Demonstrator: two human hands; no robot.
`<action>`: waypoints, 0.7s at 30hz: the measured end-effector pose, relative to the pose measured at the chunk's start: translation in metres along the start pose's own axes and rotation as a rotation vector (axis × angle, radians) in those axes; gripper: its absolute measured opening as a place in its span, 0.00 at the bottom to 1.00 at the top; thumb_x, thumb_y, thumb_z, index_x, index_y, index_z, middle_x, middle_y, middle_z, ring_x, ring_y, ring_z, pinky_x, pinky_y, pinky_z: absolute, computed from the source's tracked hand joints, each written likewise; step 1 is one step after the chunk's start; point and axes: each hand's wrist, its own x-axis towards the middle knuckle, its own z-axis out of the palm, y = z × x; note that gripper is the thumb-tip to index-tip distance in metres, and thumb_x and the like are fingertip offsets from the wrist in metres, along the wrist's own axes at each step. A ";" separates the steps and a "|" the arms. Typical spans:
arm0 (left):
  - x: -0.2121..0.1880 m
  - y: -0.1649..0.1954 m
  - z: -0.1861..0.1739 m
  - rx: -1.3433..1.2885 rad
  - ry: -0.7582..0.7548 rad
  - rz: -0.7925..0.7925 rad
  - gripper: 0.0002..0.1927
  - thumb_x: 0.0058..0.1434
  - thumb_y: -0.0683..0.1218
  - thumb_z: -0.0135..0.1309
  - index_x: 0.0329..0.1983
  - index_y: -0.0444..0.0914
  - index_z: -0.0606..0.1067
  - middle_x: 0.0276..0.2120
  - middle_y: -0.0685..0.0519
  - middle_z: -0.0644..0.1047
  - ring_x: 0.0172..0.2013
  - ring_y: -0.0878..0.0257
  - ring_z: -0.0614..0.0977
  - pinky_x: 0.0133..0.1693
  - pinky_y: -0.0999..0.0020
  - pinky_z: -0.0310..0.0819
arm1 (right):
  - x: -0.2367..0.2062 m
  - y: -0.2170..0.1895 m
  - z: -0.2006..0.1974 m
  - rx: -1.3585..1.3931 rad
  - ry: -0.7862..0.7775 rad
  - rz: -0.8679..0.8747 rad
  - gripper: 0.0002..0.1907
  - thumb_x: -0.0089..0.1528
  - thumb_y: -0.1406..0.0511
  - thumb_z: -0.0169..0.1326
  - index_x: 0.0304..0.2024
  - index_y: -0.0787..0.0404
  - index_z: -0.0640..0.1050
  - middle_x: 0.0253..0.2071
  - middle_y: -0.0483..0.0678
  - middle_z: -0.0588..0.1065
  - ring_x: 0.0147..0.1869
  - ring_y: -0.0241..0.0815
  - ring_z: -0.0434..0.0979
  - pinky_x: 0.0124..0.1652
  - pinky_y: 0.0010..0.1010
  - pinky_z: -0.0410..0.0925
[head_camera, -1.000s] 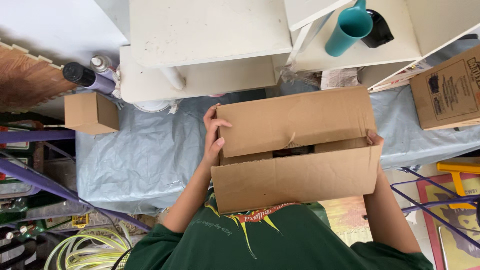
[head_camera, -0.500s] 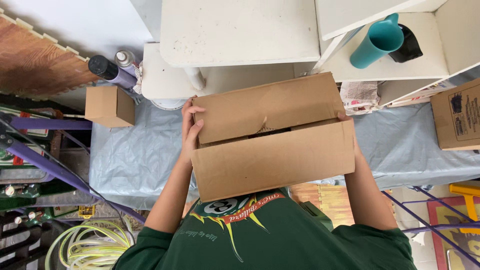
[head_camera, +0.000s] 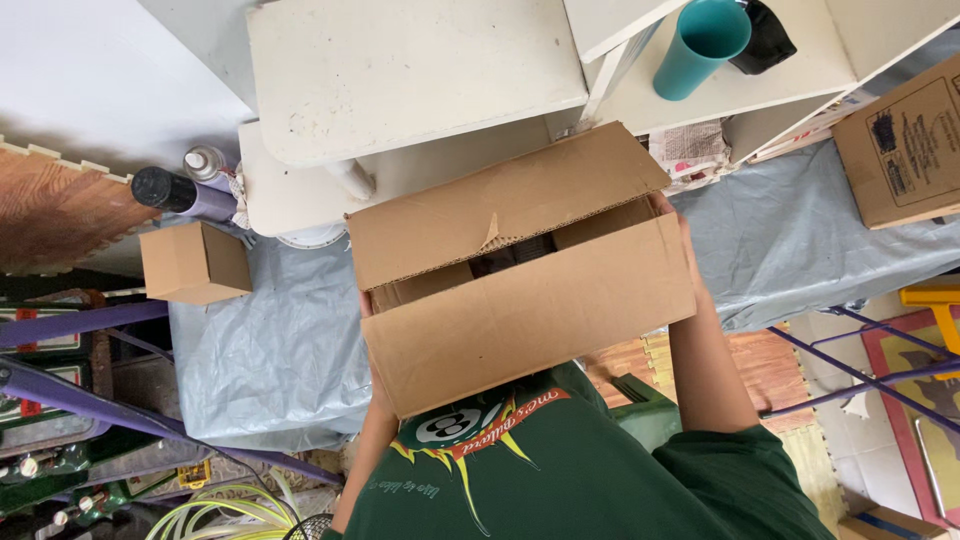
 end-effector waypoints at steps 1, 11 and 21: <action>0.001 -0.002 -0.002 0.045 0.013 -0.039 0.57 0.63 0.70 0.51 0.80 0.40 0.35 0.78 0.47 0.46 0.72 0.55 0.56 0.69 0.55 0.53 | -0.004 -0.002 0.004 -0.061 0.012 -0.028 0.31 0.72 0.50 0.43 0.71 0.61 0.65 0.63 0.46 0.71 0.62 0.39 0.72 0.57 0.32 0.69; 0.027 0.047 -0.013 -0.032 -0.088 0.263 0.48 0.72 0.75 0.28 0.81 0.36 0.47 0.79 0.43 0.53 0.79 0.49 0.54 0.77 0.52 0.43 | -0.046 -0.030 0.047 0.148 0.025 -0.200 0.35 0.70 0.47 0.43 0.70 0.65 0.63 0.65 0.52 0.70 0.68 0.43 0.68 0.65 0.34 0.63; -0.008 0.160 0.098 1.017 -0.390 0.430 0.33 0.63 0.51 0.58 0.70 0.39 0.64 0.73 0.41 0.60 0.75 0.41 0.57 0.72 0.42 0.51 | -0.083 -0.032 -0.027 -0.053 0.270 -0.014 0.24 0.70 0.58 0.44 0.66 0.60 0.66 0.58 0.55 0.74 0.61 0.48 0.77 0.57 0.40 0.70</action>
